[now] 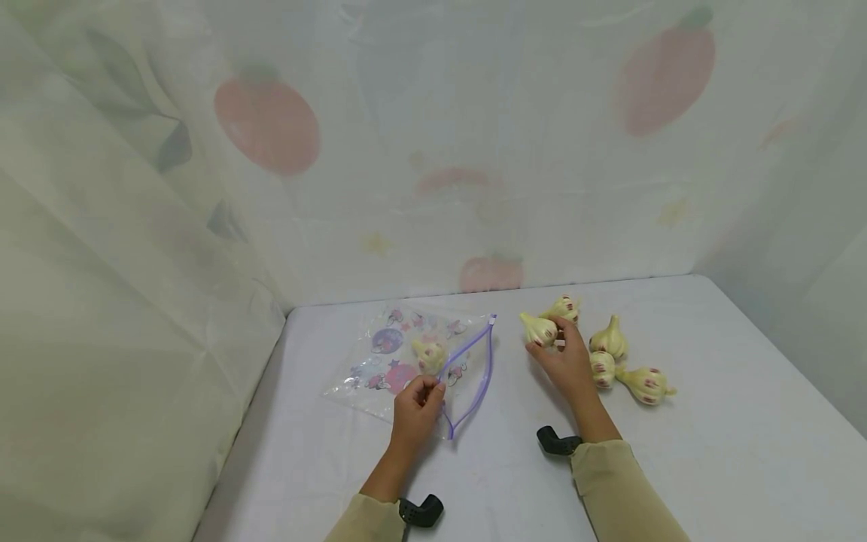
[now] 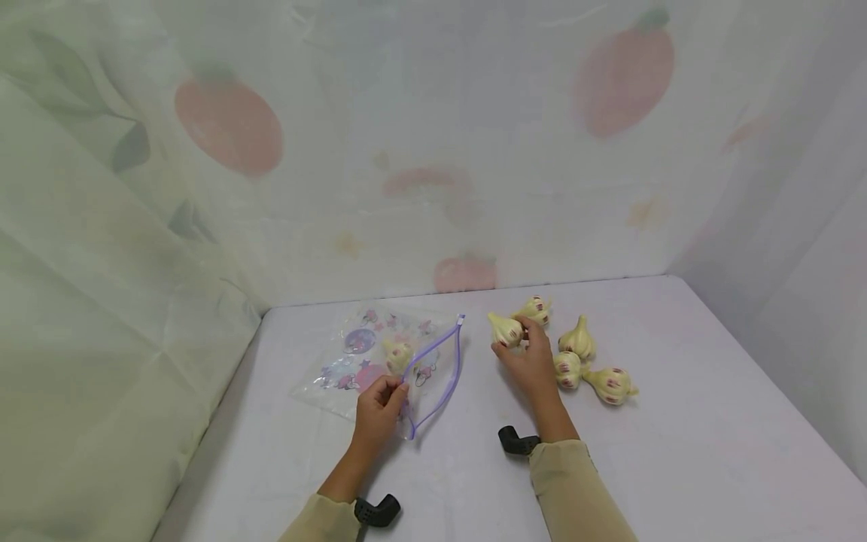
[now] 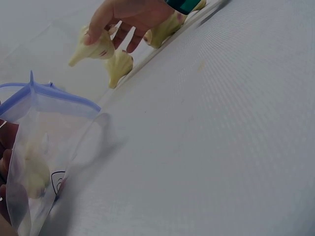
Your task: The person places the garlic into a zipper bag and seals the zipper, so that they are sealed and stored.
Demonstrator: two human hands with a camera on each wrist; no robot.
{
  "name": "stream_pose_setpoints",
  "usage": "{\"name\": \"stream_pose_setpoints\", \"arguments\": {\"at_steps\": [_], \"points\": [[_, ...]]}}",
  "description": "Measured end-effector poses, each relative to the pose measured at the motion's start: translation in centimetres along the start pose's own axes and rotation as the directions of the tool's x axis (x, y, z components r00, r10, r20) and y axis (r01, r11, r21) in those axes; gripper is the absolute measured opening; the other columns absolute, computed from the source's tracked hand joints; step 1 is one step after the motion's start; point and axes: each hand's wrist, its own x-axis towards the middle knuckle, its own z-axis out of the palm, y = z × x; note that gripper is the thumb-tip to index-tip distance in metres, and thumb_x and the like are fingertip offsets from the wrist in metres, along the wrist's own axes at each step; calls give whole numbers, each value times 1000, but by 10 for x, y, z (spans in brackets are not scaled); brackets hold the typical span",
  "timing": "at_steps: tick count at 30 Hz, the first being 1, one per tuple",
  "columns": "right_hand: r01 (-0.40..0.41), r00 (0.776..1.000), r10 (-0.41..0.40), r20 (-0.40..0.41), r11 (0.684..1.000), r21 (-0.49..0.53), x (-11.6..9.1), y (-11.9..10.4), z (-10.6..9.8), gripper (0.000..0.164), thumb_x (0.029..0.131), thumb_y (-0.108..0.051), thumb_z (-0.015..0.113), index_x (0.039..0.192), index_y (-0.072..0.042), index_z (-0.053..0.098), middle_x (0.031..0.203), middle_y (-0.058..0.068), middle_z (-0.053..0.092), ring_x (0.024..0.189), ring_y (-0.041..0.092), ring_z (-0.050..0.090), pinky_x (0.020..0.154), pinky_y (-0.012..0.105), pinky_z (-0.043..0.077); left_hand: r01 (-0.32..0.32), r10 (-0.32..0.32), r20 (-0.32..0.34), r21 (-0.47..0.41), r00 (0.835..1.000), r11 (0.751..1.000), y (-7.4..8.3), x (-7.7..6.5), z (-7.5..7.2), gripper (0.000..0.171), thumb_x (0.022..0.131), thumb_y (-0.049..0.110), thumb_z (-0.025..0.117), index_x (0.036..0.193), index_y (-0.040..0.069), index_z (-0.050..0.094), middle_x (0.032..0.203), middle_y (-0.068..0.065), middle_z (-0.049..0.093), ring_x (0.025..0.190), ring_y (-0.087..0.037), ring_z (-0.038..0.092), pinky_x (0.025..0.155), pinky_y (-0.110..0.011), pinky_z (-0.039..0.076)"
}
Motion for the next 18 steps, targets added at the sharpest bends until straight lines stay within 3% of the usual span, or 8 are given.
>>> {"name": "stream_pose_setpoints", "arguments": {"at_steps": [7, 12, 18], "points": [[32, 999, -32, 13, 999, 5, -1, 0, 0, 67, 81, -20, 81, 138, -9, 47, 126, 12, 55, 112, 24, 48, 90, 38, 41, 13, -13, -12, 6, 1000, 1000, 0, 0, 1, 8, 94, 5, 63, 86, 4, 65, 70, -3, 60, 61, -5, 49, 52, -18, 43], [19, 996, -21, 92, 1000, 21, -2, -4, 1, 69, 81, -25, 81, 140, -13, 47, 131, 8, 54, 115, 23, 48, 93, 40, 41, 21, -21, -10, 24, 1000, 999, 0, 0, 1, 8, 94, 4, 63, 86, 4, 65, 70, -4, 61, 61, -4, 50, 52, -18, 44], [26, 978, -35, 203, 999, 47, -5, -9, 1, 66, 82, -25, 81, 139, -16, 49, 135, 7, 54, 119, 24, 49, 94, 43, 41, 27, -26, -27, 17, 999, 999, -29, 4, 7, 7, 93, 4, 65, 86, 3, 65, 71, -9, 62, 60, -5, 50, 51, -19, 42]]}}
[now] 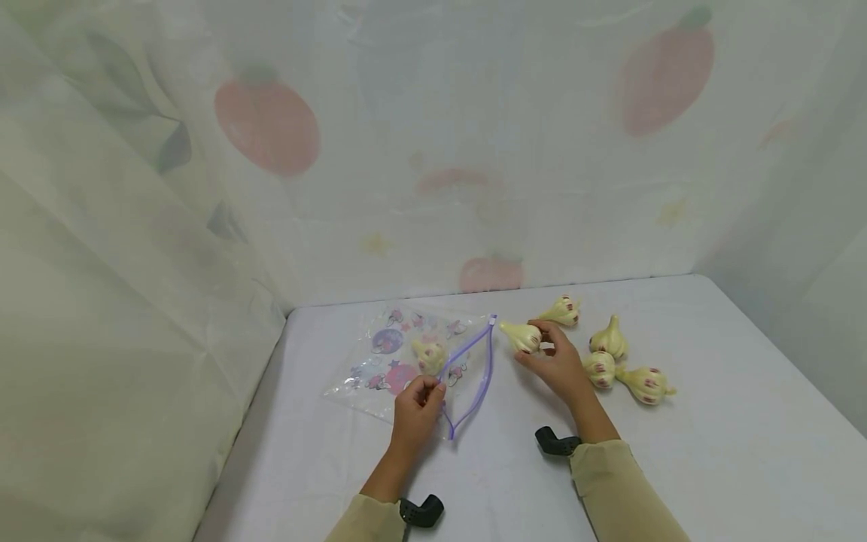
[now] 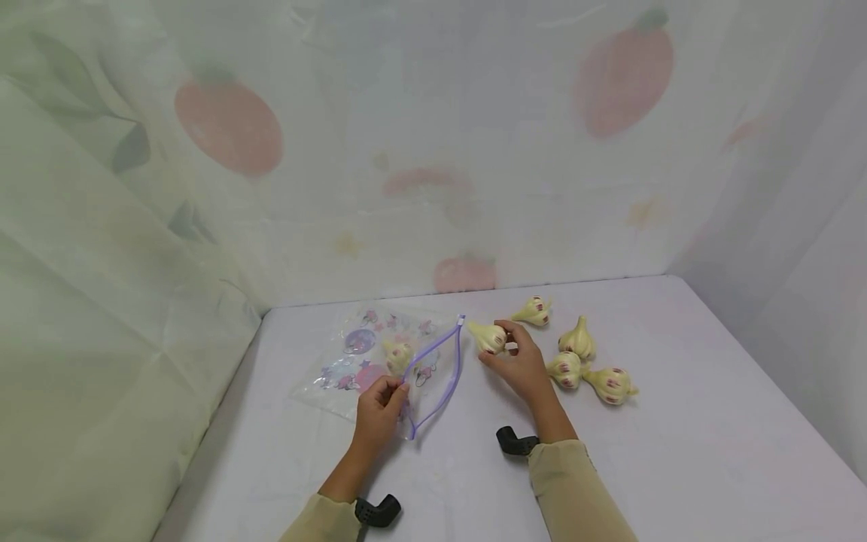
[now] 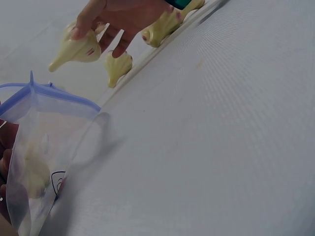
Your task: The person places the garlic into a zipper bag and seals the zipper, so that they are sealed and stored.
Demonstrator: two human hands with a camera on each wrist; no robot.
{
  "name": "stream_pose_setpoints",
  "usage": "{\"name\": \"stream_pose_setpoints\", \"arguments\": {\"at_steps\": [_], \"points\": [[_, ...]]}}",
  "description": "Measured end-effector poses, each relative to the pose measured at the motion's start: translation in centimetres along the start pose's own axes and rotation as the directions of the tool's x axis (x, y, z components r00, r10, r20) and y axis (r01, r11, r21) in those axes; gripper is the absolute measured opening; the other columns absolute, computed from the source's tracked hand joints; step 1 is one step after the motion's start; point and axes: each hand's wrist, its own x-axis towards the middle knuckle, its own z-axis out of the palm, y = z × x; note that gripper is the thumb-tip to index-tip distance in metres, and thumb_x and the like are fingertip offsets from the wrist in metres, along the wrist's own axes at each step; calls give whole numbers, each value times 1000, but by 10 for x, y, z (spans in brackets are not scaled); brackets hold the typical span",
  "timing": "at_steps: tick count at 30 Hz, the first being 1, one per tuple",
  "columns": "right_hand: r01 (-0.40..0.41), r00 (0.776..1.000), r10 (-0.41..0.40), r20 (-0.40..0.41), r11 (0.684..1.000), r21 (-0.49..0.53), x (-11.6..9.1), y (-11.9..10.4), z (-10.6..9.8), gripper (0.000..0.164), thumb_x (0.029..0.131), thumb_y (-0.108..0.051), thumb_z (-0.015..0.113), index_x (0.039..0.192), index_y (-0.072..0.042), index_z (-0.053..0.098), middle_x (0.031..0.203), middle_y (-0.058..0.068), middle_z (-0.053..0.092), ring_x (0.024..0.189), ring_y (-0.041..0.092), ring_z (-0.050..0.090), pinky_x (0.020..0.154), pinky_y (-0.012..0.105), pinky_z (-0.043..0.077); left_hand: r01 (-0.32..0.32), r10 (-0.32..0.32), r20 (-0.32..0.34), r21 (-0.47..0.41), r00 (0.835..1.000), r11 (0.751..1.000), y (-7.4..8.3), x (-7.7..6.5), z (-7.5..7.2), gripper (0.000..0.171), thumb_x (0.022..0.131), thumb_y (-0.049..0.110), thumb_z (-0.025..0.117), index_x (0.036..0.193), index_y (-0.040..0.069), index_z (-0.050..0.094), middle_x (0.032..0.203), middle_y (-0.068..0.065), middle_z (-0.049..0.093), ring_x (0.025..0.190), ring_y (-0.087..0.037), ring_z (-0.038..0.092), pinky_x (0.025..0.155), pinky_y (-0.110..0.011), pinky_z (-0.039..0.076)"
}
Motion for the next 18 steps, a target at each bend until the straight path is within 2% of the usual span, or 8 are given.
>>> {"name": "stream_pose_setpoints", "arguments": {"at_steps": [1, 4, 12, 18], "points": [[6, 1000, -6, 13, 1000, 5, 0, 0, 0, 66, 82, -26, 81, 139, -15, 49, 135, 7, 55, 119, 25, 49, 94, 43, 41, -2, 2, -2, -4, 1000, 1000, -6, 1, 1, 7, 93, 5, 65, 86, 4, 65, 71, -9, 62, 60, -5, 51, 51, -18, 42], [15, 999, -16, 44, 1000, 16, -1, -1, 2, 66, 82, -28, 80, 139, -15, 49, 135, 8, 55, 119, 25, 49, 94, 42, 41, -23, 23, -6, -17, 1000, 1000, -10, 1, 1, 8, 93, 8, 66, 86, 8, 66, 70, -5, 62, 60, -7, 52, 51, -18, 42], [-5, 997, 2, 78, 999, 42, 0, -4, 7, 65, 80, -26, 83, 136, -14, 53, 128, 8, 59, 115, 23, 52, 92, 40, 45, -55, 55, 4, -9, 998, 998, -11, 1, 0, 9, 94, 13, 65, 86, 13, 66, 71, 0, 62, 62, -9, 54, 52, -20, 44], [-49, 982, 41, 187, 998, 43, 0, -8, 12, 65, 79, -27, 82, 136, -17, 53, 124, 9, 59, 113, 26, 53, 91, 39, 45, -56, 56, 4, -29, 998, 998, -12, 2, 0, 9, 94, 11, 66, 85, 12, 66, 71, -1, 62, 61, -9, 55, 52, -19, 45]]}}
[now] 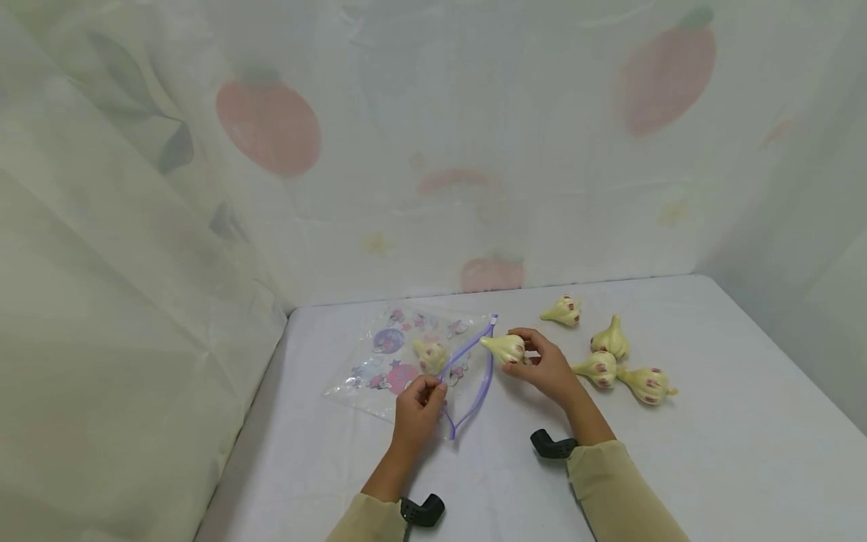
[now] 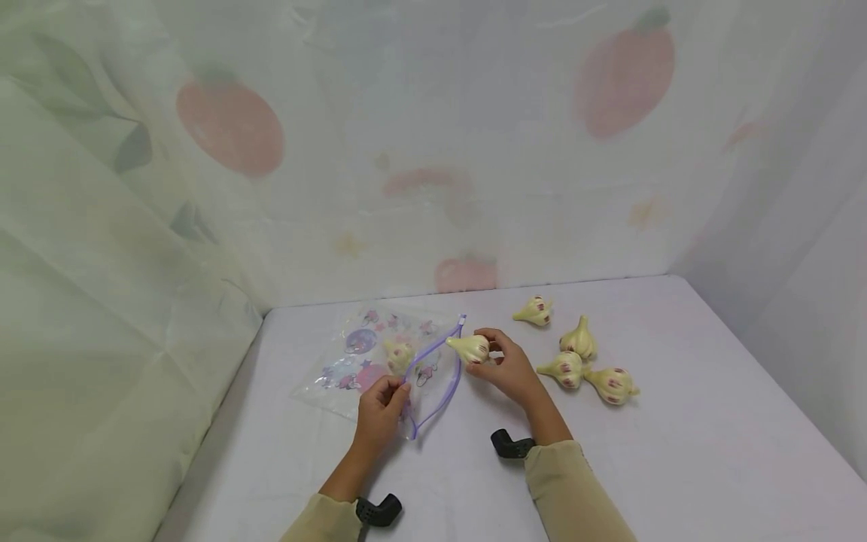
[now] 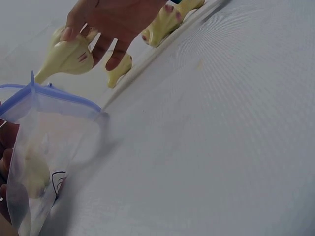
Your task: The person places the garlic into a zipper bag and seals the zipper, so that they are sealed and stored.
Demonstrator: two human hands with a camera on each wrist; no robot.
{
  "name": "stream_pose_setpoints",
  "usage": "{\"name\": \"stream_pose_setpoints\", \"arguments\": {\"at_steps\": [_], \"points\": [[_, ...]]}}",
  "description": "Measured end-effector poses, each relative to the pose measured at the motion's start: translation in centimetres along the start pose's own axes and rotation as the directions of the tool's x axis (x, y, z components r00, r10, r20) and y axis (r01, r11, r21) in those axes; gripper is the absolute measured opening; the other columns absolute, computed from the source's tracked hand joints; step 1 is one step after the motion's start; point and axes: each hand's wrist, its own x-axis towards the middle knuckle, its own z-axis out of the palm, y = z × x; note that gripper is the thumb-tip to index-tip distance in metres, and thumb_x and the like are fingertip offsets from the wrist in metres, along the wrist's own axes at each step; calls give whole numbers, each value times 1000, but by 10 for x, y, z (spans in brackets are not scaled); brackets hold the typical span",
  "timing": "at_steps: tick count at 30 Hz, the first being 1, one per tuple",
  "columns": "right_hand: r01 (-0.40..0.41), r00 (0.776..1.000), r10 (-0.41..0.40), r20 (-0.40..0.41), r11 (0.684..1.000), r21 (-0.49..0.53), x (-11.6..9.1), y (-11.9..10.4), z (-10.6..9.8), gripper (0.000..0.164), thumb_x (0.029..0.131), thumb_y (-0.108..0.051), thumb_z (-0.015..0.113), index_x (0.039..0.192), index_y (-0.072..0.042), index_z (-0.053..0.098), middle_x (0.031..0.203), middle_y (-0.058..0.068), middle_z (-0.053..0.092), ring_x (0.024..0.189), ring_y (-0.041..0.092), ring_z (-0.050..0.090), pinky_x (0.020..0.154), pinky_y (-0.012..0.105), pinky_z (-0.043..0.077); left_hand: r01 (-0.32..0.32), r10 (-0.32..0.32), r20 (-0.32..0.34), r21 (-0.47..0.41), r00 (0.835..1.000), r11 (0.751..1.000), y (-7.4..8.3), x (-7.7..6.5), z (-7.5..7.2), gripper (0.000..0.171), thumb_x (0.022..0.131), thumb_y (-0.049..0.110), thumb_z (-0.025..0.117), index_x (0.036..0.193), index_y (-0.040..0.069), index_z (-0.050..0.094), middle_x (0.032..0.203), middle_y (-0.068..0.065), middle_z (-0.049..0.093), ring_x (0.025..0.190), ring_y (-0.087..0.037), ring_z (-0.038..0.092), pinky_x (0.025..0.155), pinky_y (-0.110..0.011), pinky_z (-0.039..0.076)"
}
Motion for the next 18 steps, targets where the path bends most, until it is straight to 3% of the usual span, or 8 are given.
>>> {"name": "stream_pose_setpoints", "arguments": {"at_steps": [6, 8, 14, 18], "points": [[10, 991, -8, 135, 1000, -8, -1, -2, 6, 67, 78, -28, 83, 137, -15, 54, 126, 7, 60, 113, 27, 55, 88, 37, 48, 21, -21, 2, 5, 1000, 1000, 1, 1, 1, 7, 93, 7, 66, 86, 7, 66, 70, -3, 61, 59, -5, 51, 51, -19, 44], [24, 986, -20, 165, 999, -24, -2, -4, 10, 67, 78, -29, 83, 137, -14, 54, 126, 6, 61, 113, 27, 56, 87, 37, 48, 20, -21, 10, 16, 1000, 1000, 8, 1, 0, 7, 93, 5, 65, 86, 5, 65, 70, -4, 61, 59, -4, 50, 51, -19, 44], [73, 979, -47, 196, 990, -124, -3, -5, 28, 68, 79, -36, 82, 138, -14, 55, 124, 1, 63, 108, 22, 57, 80, 34, 49, -27, 26, 20, 9, 999, 1000, 39, -3, -4, 7, 92, 1, 64, 85, 2, 64, 68, -6, 61, 60, -2, 50, 52, -20, 44], [116, 975, -72, 209, 973, -202, -4, -5, 42, 70, 77, -39, 83, 136, -15, 56, 120, -2, 65, 104, 18, 57, 81, 35, 49, -33, 32, 20, 17, 999, 999, 41, -4, -4, 7, 92, 1, 64, 85, 2, 64, 67, -6, 60, 60, -2, 49, 52, -20, 43]]}}
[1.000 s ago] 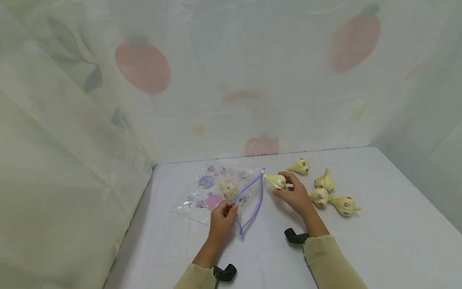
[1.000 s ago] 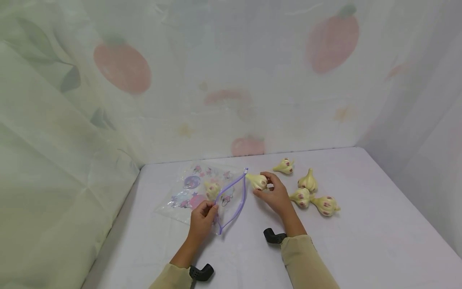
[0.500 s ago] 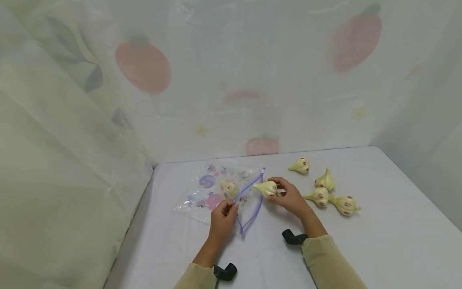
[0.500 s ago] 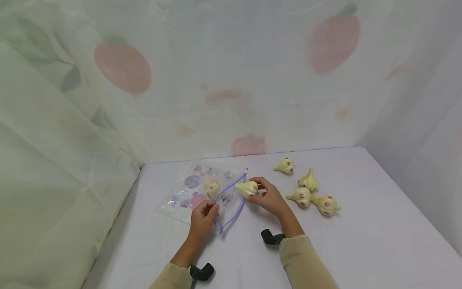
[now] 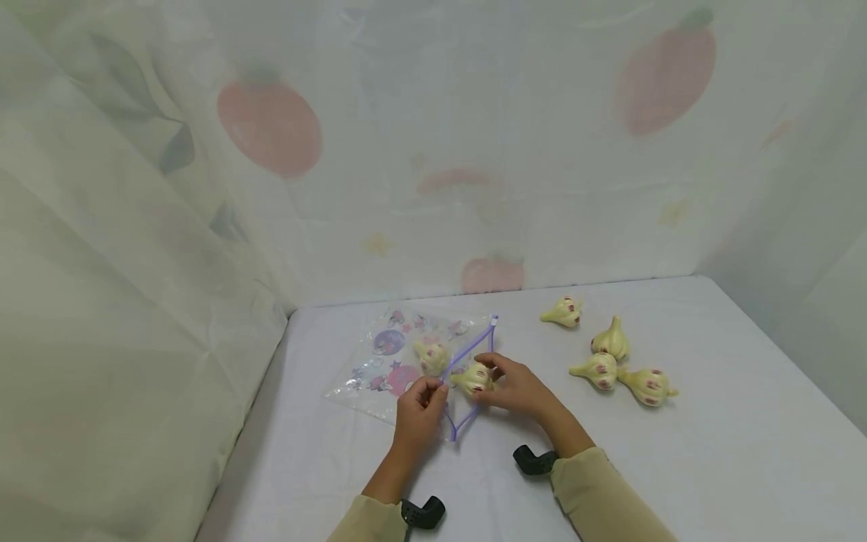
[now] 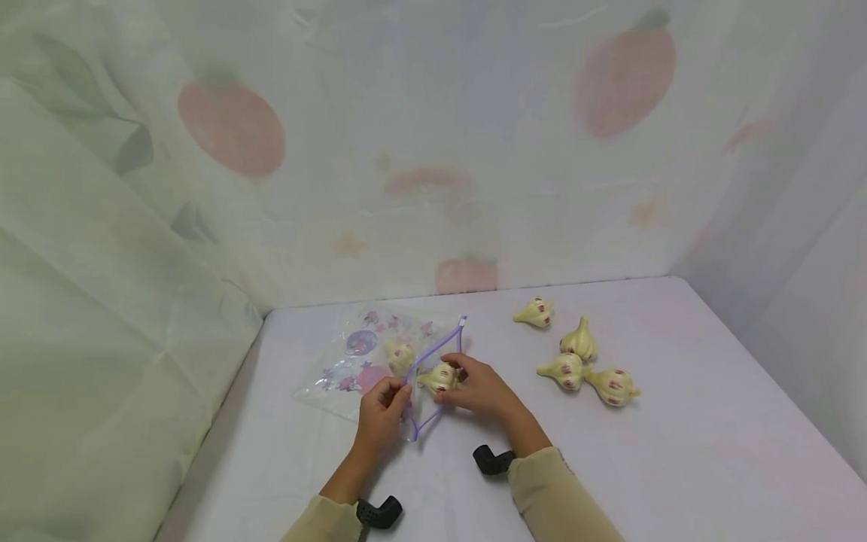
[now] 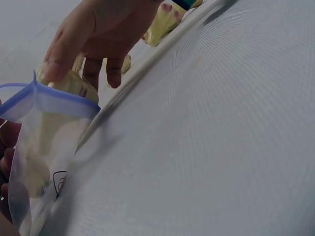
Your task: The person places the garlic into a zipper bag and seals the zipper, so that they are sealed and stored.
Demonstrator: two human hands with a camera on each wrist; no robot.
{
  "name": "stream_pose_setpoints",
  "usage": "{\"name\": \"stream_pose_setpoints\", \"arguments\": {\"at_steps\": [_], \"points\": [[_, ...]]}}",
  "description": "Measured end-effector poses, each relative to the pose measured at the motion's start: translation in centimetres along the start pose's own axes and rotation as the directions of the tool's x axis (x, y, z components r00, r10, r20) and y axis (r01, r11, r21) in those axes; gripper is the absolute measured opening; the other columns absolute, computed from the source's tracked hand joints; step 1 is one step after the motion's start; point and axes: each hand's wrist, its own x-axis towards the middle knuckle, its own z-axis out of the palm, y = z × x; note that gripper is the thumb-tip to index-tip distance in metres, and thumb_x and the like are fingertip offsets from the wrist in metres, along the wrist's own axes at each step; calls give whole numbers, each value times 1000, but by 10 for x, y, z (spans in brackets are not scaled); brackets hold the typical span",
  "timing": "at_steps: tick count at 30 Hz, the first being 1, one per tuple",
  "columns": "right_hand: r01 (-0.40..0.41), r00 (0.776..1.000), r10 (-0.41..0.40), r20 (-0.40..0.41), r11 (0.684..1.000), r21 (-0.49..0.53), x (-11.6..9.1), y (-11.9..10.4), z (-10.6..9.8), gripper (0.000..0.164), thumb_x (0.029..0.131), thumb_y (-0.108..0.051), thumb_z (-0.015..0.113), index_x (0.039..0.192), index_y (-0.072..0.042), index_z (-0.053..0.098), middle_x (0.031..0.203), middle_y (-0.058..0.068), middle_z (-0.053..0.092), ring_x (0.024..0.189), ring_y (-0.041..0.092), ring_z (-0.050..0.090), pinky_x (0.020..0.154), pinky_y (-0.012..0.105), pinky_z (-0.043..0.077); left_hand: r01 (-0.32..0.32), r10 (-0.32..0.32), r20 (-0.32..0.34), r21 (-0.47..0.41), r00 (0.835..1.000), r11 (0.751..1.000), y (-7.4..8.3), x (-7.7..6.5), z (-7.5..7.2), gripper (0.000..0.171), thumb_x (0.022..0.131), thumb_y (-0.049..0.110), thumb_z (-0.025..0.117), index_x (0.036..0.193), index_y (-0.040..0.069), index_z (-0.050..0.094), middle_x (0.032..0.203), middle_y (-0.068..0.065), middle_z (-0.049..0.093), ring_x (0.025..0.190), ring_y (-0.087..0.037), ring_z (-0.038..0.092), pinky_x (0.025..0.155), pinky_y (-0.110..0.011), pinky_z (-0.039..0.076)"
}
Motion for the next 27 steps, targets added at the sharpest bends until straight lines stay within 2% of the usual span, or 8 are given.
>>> {"name": "stream_pose_setpoints", "arguments": {"at_steps": [6, 10, 13, 17, 21, 23, 27], "points": [[43, 999, -41, 26, 995, -85, 1, -4, 12, 72, 75, -41, 84, 134, -12, 56, 119, 3, 66, 99, 17, 59, 83, 36, 49, 24, -24, 1, -4, 1000, 1000, 0, 0, 0, 8, 92, 1, 65, 84, 4, 65, 66, 3, 56, 60, -2, 48, 53, -18, 41], [38, 999, -39, -9, 996, -77, 2, -6, 16, 71, 73, -38, 86, 130, -11, 55, 118, 8, 67, 96, 17, 59, 81, 36, 49, 33, -33, -3, -5, 999, 999, -1, 1, 0, 9, 92, 1, 65, 83, 5, 65, 67, 5, 55, 61, -3, 48, 53, -18, 41], [12, 999, -15, -49, 998, -60, 1, -6, 18, 64, 71, -37, 88, 120, -14, 54, 114, 6, 68, 93, 15, 59, 79, 35, 49, 31, -31, -6, 1, 999, 1000, -1, 1, 0, 9, 91, 1, 65, 84, 5, 66, 67, 5, 55, 61, -3, 48, 53, -18, 41], [-17, 996, 13, -87, 999, -43, 1, -5, 20, 58, 69, -36, 89, 107, -17, 51, 95, 1, 65, 80, 13, 54, 70, 29, 45, 28, -28, -5, 8, 1000, 1000, -1, 1, 0, 8, 91, 1, 64, 84, 4, 65, 67, 5, 55, 60, -3, 47, 53, -18, 41], [-15, 994, 11, -105, 999, -44, 2, -4, 23, 51, 70, -35, 89, 96, -16, 50, 77, -3, 53, 70, 12, 47, 60, 25, 38, 21, -21, -4, 5, 1000, 1000, -2, 0, 0, 8, 92, 1, 64, 84, 3, 65, 66, 4, 55, 60, -3, 47, 53, -18, 40], [0, 994, -6, -108, 999, -53, 2, -4, 23, 47, 71, -34, 89, 91, -17, 50, 77, -4, 52, 69, 11, 46, 59, 24, 38, 21, -21, -6, 3, 1000, 1000, -2, 1, 0, 8, 91, 1, 64, 84, 3, 65, 67, 4, 55, 60, -3, 47, 53, -19, 41], [65, 990, -73, -118, 996, -66, 2, -6, 25, 41, 72, -30, 88, 86, -16, 52, 92, -2, 63, 74, 11, 50, 63, 23, 42, 18, -18, -6, 0, 1000, 1000, -1, 1, 1, 8, 92, 1, 64, 84, 3, 65, 66, 4, 55, 60, -3, 47, 52, -19, 41]]}}
